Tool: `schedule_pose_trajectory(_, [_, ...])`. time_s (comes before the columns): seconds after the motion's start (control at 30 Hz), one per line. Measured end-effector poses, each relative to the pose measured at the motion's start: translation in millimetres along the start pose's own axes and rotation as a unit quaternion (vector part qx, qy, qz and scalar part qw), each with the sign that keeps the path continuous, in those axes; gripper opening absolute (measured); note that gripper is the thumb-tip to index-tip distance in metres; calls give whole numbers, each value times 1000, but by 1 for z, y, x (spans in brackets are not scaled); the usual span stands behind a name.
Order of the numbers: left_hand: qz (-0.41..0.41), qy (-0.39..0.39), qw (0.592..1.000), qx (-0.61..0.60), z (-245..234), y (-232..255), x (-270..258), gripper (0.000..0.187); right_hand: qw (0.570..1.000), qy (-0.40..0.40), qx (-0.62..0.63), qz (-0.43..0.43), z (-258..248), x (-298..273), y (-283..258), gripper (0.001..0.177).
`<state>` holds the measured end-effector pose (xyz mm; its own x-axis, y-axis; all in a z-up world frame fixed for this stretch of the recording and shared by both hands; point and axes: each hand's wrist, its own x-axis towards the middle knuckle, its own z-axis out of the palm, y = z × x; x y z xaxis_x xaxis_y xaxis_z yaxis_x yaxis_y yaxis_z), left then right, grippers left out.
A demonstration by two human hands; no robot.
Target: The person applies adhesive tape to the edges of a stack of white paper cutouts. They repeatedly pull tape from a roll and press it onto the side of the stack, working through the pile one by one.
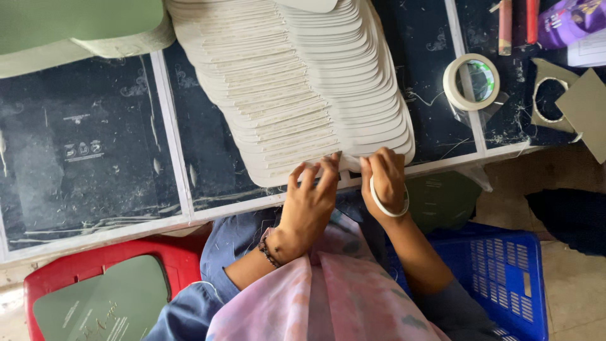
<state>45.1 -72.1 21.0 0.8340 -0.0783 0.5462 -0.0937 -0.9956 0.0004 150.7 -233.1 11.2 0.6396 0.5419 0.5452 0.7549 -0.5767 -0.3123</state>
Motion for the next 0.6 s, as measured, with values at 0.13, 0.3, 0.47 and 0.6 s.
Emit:
schedule_pose_trajectory(0.13, [10, 3, 999, 39, -1, 0, 4, 45, 970, 149, 191, 0, -4, -18, -5, 37])
schedule_pose_trajectory(0.3, [-80, -33, 975, -204, 7, -15, -15, 53, 941, -89, 301, 125, -36, 36, -21, 31])
schedule_pose_trajectory(0.47, [-328, 2, 885, -330, -48, -80, -32, 55, 903, -192, 371, 104, 1, 43, -63, 28])
schedule_pose_trajectory(0.6, [-356, -84, 867, -338, -53, -105, -46, 61, 919, -192, 333, 86, 22, 46, -75, 34])
